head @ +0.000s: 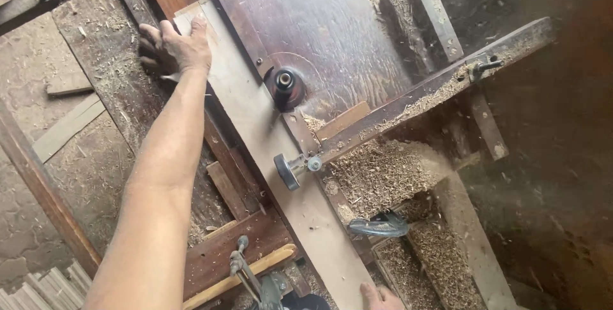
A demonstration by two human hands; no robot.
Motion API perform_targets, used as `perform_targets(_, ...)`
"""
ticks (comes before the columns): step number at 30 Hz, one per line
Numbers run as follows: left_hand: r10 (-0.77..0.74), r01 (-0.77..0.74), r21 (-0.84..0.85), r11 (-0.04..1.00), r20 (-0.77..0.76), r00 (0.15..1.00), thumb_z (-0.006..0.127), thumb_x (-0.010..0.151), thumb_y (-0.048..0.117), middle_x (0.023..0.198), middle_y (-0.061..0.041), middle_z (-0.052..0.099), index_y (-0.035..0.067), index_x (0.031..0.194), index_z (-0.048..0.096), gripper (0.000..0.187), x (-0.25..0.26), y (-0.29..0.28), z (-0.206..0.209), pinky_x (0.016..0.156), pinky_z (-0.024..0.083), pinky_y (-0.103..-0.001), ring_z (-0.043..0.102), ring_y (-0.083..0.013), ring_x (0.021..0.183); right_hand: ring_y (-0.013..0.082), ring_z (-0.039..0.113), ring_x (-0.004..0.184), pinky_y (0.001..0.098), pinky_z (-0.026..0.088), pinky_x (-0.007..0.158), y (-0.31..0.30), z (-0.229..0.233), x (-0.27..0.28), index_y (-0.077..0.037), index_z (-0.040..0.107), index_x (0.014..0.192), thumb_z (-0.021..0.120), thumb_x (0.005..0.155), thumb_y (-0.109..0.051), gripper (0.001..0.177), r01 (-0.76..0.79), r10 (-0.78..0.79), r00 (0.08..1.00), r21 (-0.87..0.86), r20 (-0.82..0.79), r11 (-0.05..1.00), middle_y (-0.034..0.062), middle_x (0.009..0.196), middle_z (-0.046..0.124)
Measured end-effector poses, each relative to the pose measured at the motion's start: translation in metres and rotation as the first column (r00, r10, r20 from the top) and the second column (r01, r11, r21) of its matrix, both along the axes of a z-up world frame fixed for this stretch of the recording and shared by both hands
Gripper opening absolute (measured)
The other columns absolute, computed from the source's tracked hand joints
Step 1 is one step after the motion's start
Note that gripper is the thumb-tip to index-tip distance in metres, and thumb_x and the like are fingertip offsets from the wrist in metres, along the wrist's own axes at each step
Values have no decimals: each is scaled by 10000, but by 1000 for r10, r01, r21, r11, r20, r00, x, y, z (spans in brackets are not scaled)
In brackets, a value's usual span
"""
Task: Shaping the edge of a wooden board using a stationary woodworking machine.
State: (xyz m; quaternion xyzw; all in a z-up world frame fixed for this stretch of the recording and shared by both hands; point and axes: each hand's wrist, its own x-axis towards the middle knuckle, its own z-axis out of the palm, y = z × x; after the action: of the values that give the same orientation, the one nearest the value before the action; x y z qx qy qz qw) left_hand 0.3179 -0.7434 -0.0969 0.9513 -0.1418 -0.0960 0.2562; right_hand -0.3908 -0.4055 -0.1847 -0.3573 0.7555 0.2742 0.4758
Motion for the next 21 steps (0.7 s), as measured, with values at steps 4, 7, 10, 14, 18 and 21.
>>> perform_targets(4, -14, 13, 16, 1000, 35, 999, 678, 901, 682, 1666, -230, 125, 155, 1241, 580, 635, 19, -9, -5, 1219, -69, -667, 66, -444, 1548, 285, 788, 981, 401, 573, 962, -17, 13, 30, -46, 847, 1010, 634, 694, -792, 838, -84, 82, 996, -192, -19, 978, 211, 918, 817)
perform_targets(7, -10, 9, 26, 1000, 18, 1000, 661, 918, 670, 1683, -224, 115, 144, 1254, 589, 628, 24, -18, 5, 1233, -72, -662, 70, -422, 1565, 305, 785, 980, 411, 571, 961, -29, 33, 53, -45, 852, 993, 607, 684, -823, 873, -98, 102, 995, -207, 6, 973, 225, 937, 809)
perform_targets(10, -8, 9, 46, 999, -25, 1000, 635, 935, 661, 1682, -223, 77, 124, 1371, 513, 703, 23, -22, 19, 1241, -73, -644, 57, -403, 1581, 326, 775, 979, 428, 571, 950, -49, 62, 75, -35, 834, 1015, 583, 704, -835, 894, -90, 100, 994, -200, 36, 976, 241, 971, 797)
perform_targets(14, -61, 76, -163, 984, 99, 993, 695, 1009, 622, 1597, -343, -153, -130, 1566, 95, 1112, 80, -14, -109, 1208, -60, -560, -82, -487, 1513, 339, 764, 980, 450, 556, 940, -56, 83, 93, -6, 822, 1001, 539, 702, -836, 926, -85, 94, 995, -192, 39, 978, 242, 985, 793)
perform_targets(18, 69, -151, -236, 960, -324, 944, 586, 926, 516, 1633, -243, -272, -33, 1578, -14, 1042, -40, 31, -5, 1187, 34, -525, -69, -390, 1514, 330, 727, 1031, 444, 527, 958, -50, 117, 96, -32, 793, 1090, 601, 718, -811, 884, -60, 76, 996, -298, 43, 953, 209, 1022, 772)
perform_targets(21, -13, 107, 295, 950, -302, 953, 489, 928, 615, 1683, -226, -172, 14, 1583, 259, 918, -152, 105, 51, 1255, -67, -566, -144, -411, 1570, 309, 762, 1043, 433, 566, 965, -10, 139, 58, -36, 739, 1187, 649, 771, -656, 753, 174, -60, 966, -461, 253, 870, 175, 1114, 798)
